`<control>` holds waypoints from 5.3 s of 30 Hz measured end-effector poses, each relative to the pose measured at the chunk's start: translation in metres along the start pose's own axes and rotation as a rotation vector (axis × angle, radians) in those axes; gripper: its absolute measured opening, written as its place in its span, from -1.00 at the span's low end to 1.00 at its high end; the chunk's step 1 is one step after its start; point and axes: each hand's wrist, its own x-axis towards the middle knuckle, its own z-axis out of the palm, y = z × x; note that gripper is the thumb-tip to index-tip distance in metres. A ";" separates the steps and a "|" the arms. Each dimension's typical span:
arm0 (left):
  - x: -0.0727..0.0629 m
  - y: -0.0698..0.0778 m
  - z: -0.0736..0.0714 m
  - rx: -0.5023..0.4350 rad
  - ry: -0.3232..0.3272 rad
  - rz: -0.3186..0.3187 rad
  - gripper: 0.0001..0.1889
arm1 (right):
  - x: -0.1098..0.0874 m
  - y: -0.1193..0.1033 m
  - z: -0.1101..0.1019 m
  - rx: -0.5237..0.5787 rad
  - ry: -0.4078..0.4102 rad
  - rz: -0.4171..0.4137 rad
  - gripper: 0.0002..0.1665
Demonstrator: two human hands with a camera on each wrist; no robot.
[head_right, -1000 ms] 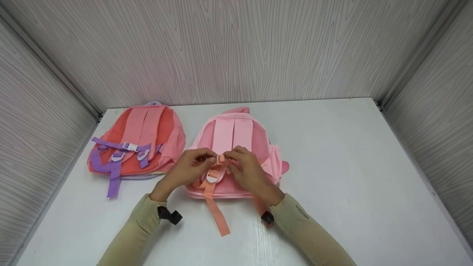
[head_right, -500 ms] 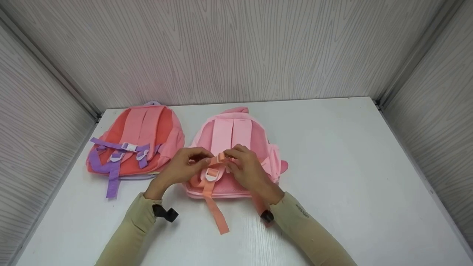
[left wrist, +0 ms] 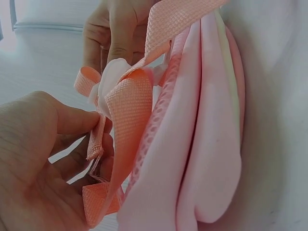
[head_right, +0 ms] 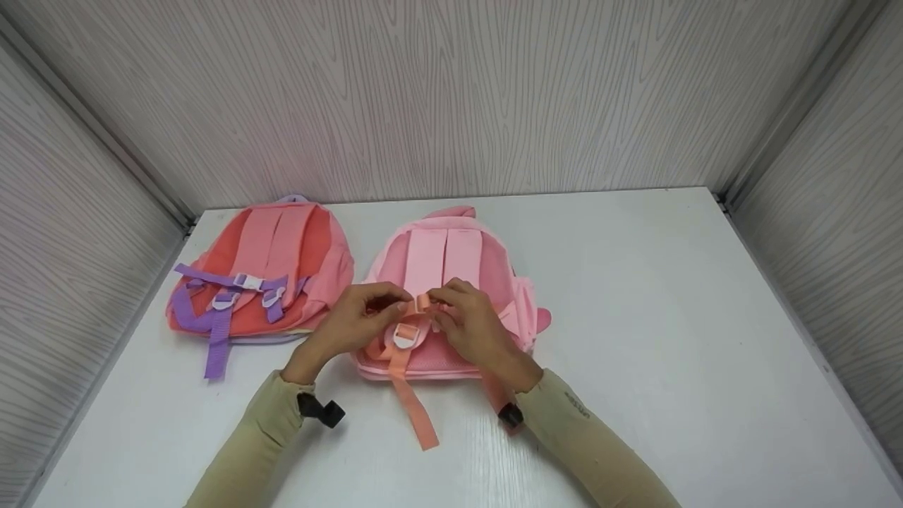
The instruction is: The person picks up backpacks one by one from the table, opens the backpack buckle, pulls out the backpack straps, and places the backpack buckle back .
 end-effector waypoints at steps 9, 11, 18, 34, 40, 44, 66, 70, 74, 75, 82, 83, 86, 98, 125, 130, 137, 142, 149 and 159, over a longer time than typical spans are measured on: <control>0.001 -0.001 0.002 0.033 0.021 0.043 -0.83 | 0.000 -0.001 -0.001 0.001 -0.009 0.023 -0.72; 0.001 -0.002 0.003 0.035 0.030 0.054 -0.83 | -0.001 -0.001 -0.001 0.003 -0.009 0.023 -0.71; 0.002 -0.002 0.007 0.023 0.055 0.065 -0.83 | -0.001 -0.001 0.000 0.015 -0.012 0.031 -0.70; 0.000 -0.001 0.002 0.004 0.016 0.011 -0.83 | 0.000 -0.003 -0.001 0.000 -0.013 0.044 -0.71; -0.001 -0.002 -0.003 0.008 0.008 0.004 -0.84 | 0.000 -0.002 0.000 0.020 0.003 0.013 -0.72; -0.001 -0.002 -0.002 0.006 0.018 0.010 -0.85 | 0.000 -0.002 0.000 0.014 0.002 0.005 -0.72; 0.001 -0.004 0.009 -0.022 0.051 0.022 -0.85 | -0.001 -0.002 0.000 0.057 -0.038 0.090 -0.70; 0.000 -0.002 0.008 -0.021 0.043 0.022 -0.85 | -0.001 -0.003 0.001 0.054 -0.036 0.092 -0.73; -0.001 -0.001 0.003 -0.015 0.013 0.005 -0.83 | 0.000 -0.004 0.000 0.053 -0.033 0.090 -0.71; -0.001 0.000 0.002 -0.009 0.004 -0.001 -0.83 | 0.000 -0.004 0.000 0.052 -0.032 0.089 -0.70; -0.004 -0.001 -0.006 0.017 -0.014 -0.029 -0.83 | 0.000 -0.002 0.000 0.042 -0.012 0.049 -0.73; -0.004 -0.001 -0.007 0.019 -0.014 -0.030 -0.84 | 0.000 -0.002 0.000 0.038 -0.007 0.041 -0.74; -0.003 -0.002 -0.007 0.021 -0.012 -0.036 -0.84 | 0.000 -0.002 0.001 0.027 0.005 0.021 -0.75; -0.002 -0.004 0.002 -0.012 0.018 0.007 -0.84 | -0.001 -0.002 0.001 0.028 -0.025 0.060 -0.75; -0.002 -0.003 0.002 0.004 -0.008 0.005 -0.82 | -0.001 -0.002 0.000 0.010 -0.036 0.072 -0.77; -0.001 -0.002 0.005 -0.004 0.013 0.020 -0.82 | -0.002 -0.003 0.000 0.053 -0.045 0.083 -0.79; 0.000 -0.001 0.009 -0.015 0.035 0.026 -0.84 | -0.002 -0.004 0.000 0.065 -0.056 0.103 -0.75; 0.000 0.000 0.011 0.009 0.054 0.010 -0.83 | -0.002 -0.006 0.000 0.046 -0.057 0.118 -0.75; 0.001 0.003 0.013 0.006 0.065 0.008 -0.82 | -0.002 -0.006 0.000 0.037 -0.053 0.125 -0.71; -0.001 0.004 0.015 0.018 0.052 0.030 -0.75 | -0.002 -0.003 0.001 0.019 -0.050 0.107 -0.71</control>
